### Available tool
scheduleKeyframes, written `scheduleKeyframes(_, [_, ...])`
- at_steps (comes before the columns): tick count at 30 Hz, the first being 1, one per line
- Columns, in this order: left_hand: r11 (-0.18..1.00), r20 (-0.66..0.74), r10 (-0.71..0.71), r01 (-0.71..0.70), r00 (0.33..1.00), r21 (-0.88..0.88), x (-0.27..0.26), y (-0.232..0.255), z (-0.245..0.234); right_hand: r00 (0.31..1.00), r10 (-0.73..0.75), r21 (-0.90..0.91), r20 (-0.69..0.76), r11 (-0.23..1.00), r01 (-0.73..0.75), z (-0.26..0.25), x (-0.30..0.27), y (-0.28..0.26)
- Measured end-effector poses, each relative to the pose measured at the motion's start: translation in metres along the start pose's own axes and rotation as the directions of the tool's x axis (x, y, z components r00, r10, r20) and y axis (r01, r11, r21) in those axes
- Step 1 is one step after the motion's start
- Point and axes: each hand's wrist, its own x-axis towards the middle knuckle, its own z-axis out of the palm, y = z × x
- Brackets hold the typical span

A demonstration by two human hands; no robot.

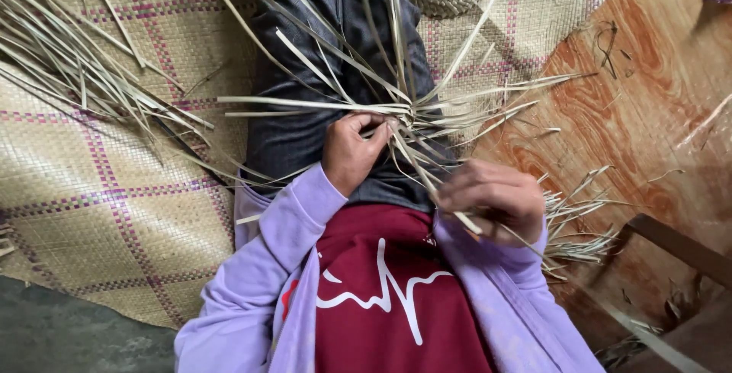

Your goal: Interlocking and weaving long strips of dried plant material to create a woven product.

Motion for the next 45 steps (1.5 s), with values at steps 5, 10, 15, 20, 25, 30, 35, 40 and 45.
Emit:
scheduleKeyframes(5, [1.000,-0.021,0.013,-0.012,1.000,0.011,-0.001,-0.001,0.004,0.970,0.172,-0.076,-0.170,0.979,-0.187,0.012,-0.002,0.044])
scheduleKeyframes(10, [0.998,0.002,-0.045,0.044,0.999,0.032,-0.001,-0.005,0.003,0.942,0.235,-0.576,-0.241,0.746,-0.334,0.020,-0.007,0.093])
scheduleKeyframes(15, [0.992,0.049,-0.120,0.118,0.992,0.046,-0.004,-0.002,0.003,0.927,0.230,-0.660,-0.295,0.653,-0.372,0.026,-0.017,0.099])
scheduleKeyframes(20, [0.989,0.066,-0.125,0.119,0.990,0.093,-0.005,0.008,0.000,0.959,0.155,-0.721,-0.238,0.634,-0.282,0.028,-0.009,0.085])
scheduleKeyframes(25, [0.990,0.083,-0.135,0.132,0.987,0.040,-0.003,0.013,-0.001,0.956,0.146,-0.779,-0.255,0.554,-0.293,0.025,-0.011,0.094])
scheduleKeyframes(30, [0.993,0.075,-0.118,0.117,0.990,0.022,-0.004,-0.001,0.004,0.962,0.197,-0.792,-0.191,0.548,-0.270,0.022,-0.011,0.091])
scheduleKeyframes(35, [0.995,0.072,-0.095,0.093,0.993,0.031,-0.004,-0.001,0.004,0.960,0.242,-0.769,-0.137,0.585,-0.258,0.021,-0.006,0.083])
scheduleKeyframes(40, [0.996,0.054,-0.062,0.059,0.997,0.063,-0.003,0.001,0.004,0.934,0.344,-0.608,-0.095,0.723,-0.328,0.016,-0.002,0.078])
scheduleKeyframes(45, [0.971,0.024,0.189,-0.191,0.982,0.146,-0.003,0.012,0.007,0.868,0.454,-0.168,-0.203,0.857,-0.487,0.021,0.013,0.076])
